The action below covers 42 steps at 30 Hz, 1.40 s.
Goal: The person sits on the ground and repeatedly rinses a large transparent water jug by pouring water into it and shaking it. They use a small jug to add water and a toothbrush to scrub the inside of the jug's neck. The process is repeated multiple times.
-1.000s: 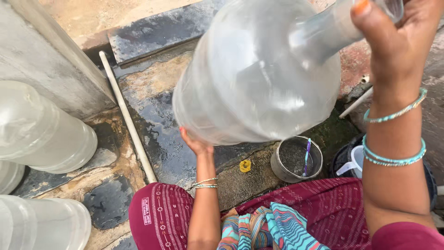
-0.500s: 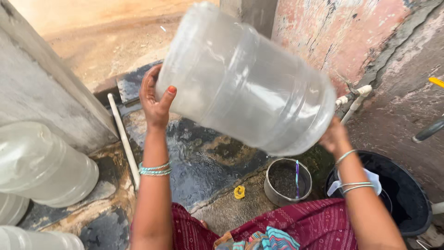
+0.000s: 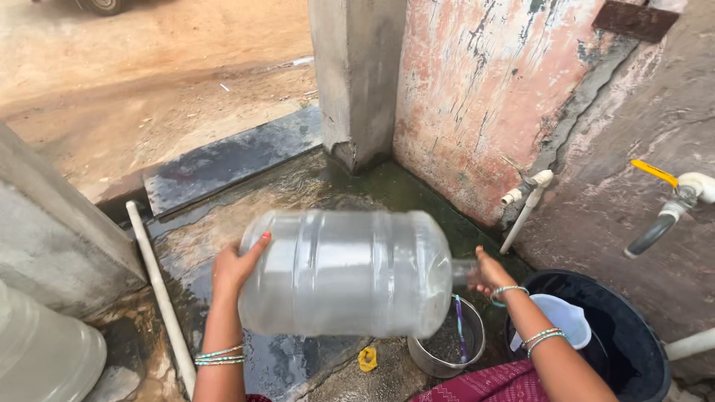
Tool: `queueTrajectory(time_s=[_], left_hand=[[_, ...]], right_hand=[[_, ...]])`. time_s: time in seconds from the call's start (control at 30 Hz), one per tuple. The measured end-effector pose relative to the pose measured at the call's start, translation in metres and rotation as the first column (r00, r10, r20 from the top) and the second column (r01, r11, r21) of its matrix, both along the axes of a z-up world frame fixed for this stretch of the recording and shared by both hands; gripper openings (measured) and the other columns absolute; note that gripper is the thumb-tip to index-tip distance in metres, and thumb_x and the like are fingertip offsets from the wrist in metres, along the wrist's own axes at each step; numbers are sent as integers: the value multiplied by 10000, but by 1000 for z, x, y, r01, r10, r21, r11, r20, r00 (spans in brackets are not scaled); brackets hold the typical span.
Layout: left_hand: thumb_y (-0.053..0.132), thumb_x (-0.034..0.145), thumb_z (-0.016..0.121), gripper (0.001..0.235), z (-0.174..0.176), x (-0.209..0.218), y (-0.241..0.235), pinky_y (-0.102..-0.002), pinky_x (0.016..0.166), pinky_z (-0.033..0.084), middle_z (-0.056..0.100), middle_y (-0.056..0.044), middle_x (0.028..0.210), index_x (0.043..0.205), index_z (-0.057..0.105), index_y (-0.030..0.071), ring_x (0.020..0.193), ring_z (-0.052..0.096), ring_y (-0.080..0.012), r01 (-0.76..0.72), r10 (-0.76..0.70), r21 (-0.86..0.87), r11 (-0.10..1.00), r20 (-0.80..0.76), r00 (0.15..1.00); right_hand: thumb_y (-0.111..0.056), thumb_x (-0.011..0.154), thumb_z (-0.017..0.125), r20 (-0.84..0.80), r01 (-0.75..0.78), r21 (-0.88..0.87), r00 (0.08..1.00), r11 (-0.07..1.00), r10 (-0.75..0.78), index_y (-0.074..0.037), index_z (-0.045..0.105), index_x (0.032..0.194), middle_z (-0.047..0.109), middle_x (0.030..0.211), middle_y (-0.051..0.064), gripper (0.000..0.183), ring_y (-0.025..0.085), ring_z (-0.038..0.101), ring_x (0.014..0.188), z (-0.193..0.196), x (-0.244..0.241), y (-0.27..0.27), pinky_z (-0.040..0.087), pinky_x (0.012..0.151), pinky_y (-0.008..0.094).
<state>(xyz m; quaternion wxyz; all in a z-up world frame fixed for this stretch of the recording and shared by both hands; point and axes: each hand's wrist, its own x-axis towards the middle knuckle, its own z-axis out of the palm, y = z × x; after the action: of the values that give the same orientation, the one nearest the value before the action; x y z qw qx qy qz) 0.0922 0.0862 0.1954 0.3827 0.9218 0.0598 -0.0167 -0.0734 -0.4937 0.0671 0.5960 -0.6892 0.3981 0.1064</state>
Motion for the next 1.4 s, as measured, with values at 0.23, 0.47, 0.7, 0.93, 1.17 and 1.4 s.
queueTrajectory(time_s=[0.23,0.47,0.7,0.93,1.17,1.4], left_hand=[[526,1072,554,660,57,-25,25,-417,1016,450,654,-139,1244,1393,520,-49,1186,588,-275,445,33,-800,402,499,866],[662,861,624,900,71,-49,-2,-431,1035,432,588,-200,1377,1438,499,-18,1290,578,-328,161,82,-515,842,417,905],[798,617,726,1031,2,-26,5,-448,995,515,709,-309,1156,1172,733,-71,1126,699,-405,-135,133,-21,991,-71,989],[670,609,825,1002,22,-37,17,-461,938,563,709,-278,1164,1243,653,-87,1050,723,-358,-43,89,-323,945,130,987],[502,869,863,808,94,-76,20,-326,1128,495,655,-101,1363,1457,578,26,1306,608,-200,587,51,-697,411,661,749],[593,656,872,944,93,-92,-5,-389,912,588,740,-172,1148,1348,612,5,1026,749,-249,168,15,-289,942,538,843]], right_hand=[[-375,1020,523,883,-122,245,438,962,-170,-120,577,1197,677,1136,55,316,185,664,1006,119,4,-12,523,844,370],[-434,1035,458,513,94,263,829,960,-222,-78,594,1227,691,1153,127,427,269,663,1006,54,14,9,530,875,469],[-623,1043,316,-79,21,162,997,986,-9,-26,648,1217,714,1016,178,705,277,658,809,-30,8,10,554,641,384],[-538,1057,453,378,84,-33,924,996,-66,-67,618,1088,666,969,132,500,270,646,767,18,24,14,552,607,425],[-341,1082,584,848,-158,451,383,878,-366,-27,615,1201,671,1271,145,337,276,648,1196,110,6,3,491,1146,498],[-408,981,522,491,76,289,844,954,-216,-47,571,1338,723,1180,63,509,225,692,1084,29,14,0,580,891,421]])
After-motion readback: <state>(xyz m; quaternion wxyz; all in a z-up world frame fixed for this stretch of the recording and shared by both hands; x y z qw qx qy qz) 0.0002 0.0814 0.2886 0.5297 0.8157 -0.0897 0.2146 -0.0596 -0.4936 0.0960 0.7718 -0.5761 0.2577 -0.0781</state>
